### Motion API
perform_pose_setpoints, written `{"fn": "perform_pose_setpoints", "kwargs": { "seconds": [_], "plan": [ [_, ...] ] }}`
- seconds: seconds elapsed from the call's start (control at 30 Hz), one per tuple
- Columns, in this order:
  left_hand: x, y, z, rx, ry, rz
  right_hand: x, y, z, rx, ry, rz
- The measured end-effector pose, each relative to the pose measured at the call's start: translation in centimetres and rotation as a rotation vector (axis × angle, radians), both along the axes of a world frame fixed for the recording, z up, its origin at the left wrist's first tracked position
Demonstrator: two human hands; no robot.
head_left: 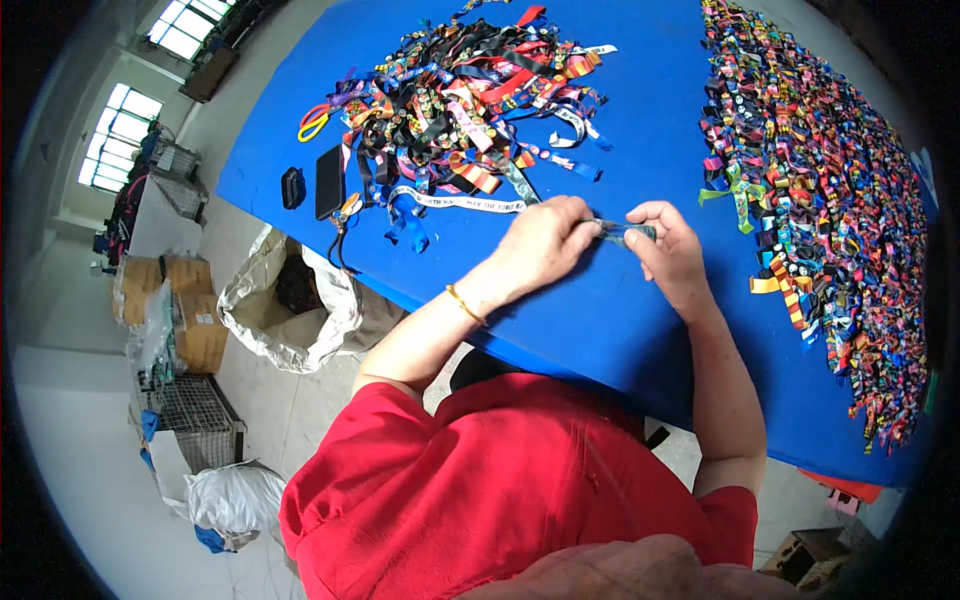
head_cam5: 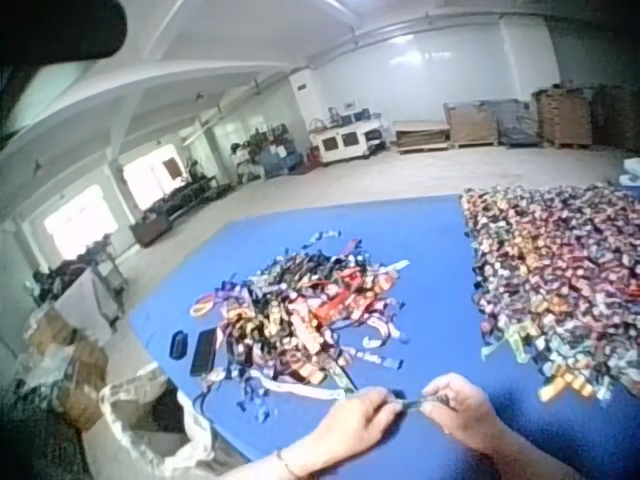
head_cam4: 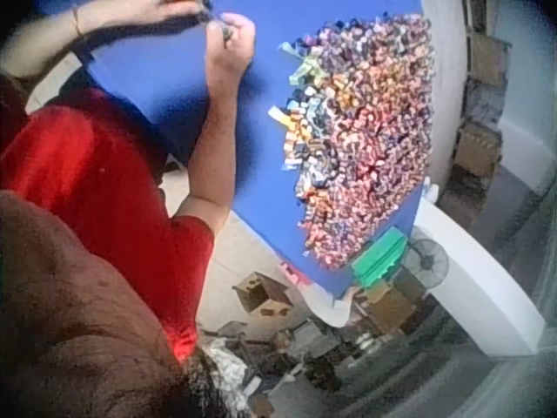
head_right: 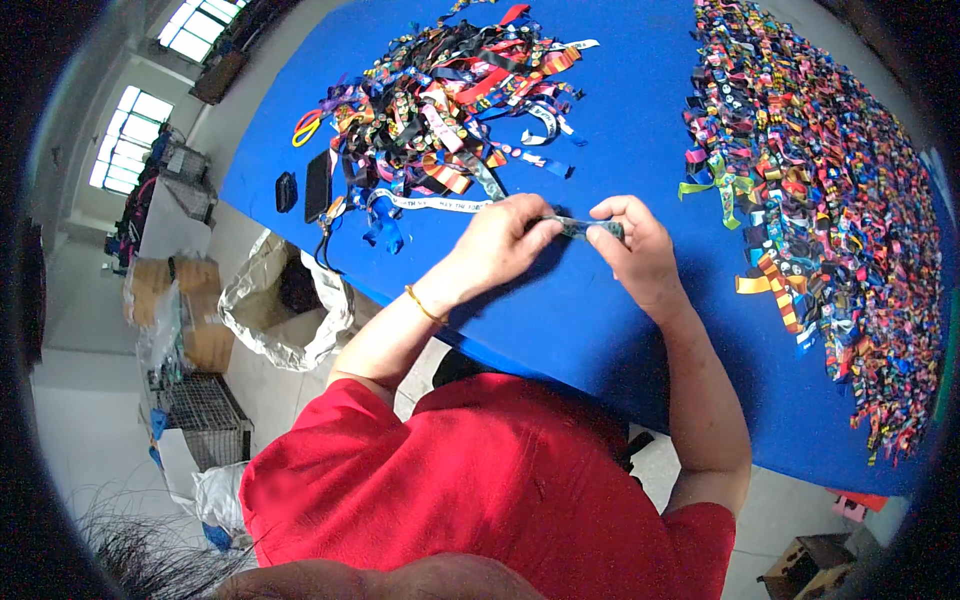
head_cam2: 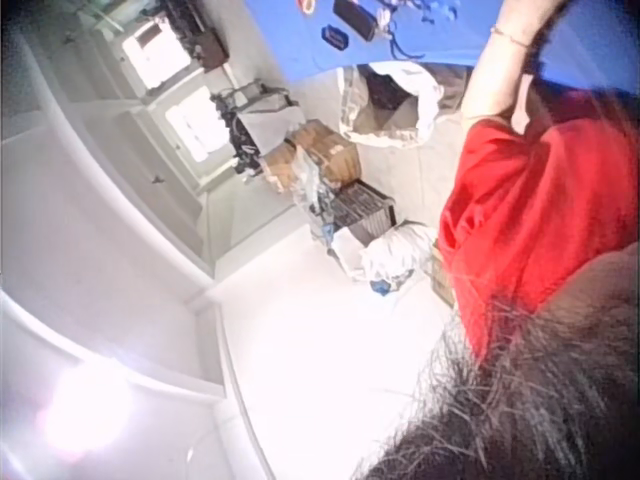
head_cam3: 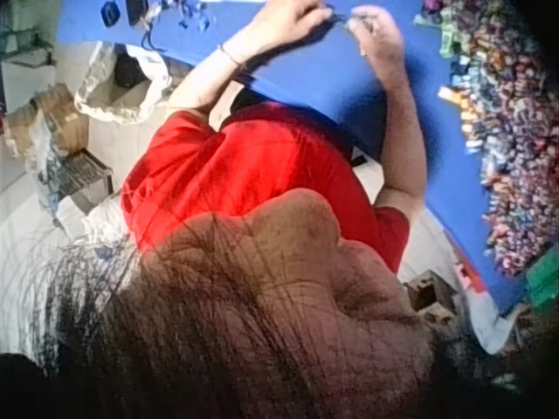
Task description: The person smooths a ribbon strip on a table and folds it into a bow by hand.
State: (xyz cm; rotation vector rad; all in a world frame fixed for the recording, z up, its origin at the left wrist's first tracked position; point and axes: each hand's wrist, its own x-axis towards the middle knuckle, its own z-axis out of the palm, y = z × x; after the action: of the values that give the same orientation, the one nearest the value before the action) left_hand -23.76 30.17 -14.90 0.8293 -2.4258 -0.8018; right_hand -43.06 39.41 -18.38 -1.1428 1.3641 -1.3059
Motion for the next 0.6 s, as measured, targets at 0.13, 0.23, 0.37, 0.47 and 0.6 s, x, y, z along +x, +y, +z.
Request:
{"fn": "perform_pose_setpoints", "kwargs": {
  "seconds": [0.13, 0.23, 0.37, 0.47, 0.6],
  "plan": [
    [3.2, -2.3, 0.8, 0.177, -0.003, 0.049, -0.6, -0.3, 0.1, -0.031, -0.135, -0.146],
    [5.6, -4.1, 1.5, 0.135, 0.018, 0.138, -1.3, -0.5, 0.2, -0.104, -0.132, -0.212],
    [9.2, -5.6, 2.7, 0.313, 0.048, 0.288, -1.9, -0.2, 1.2, -0.168, -0.075, -0.275],
    [11.4, -6.1, 3.5, 0.410, 0.133, 0.297, -2.0, 0.8, 2.9, -0.173, -0.044, -0.329],
    [13.3, -6.3, 4.2, 0.415, 0.089, 0.365, -2.7, 3.5, 5.3, -0.050, 0.006, -0.361]
  ]
}}
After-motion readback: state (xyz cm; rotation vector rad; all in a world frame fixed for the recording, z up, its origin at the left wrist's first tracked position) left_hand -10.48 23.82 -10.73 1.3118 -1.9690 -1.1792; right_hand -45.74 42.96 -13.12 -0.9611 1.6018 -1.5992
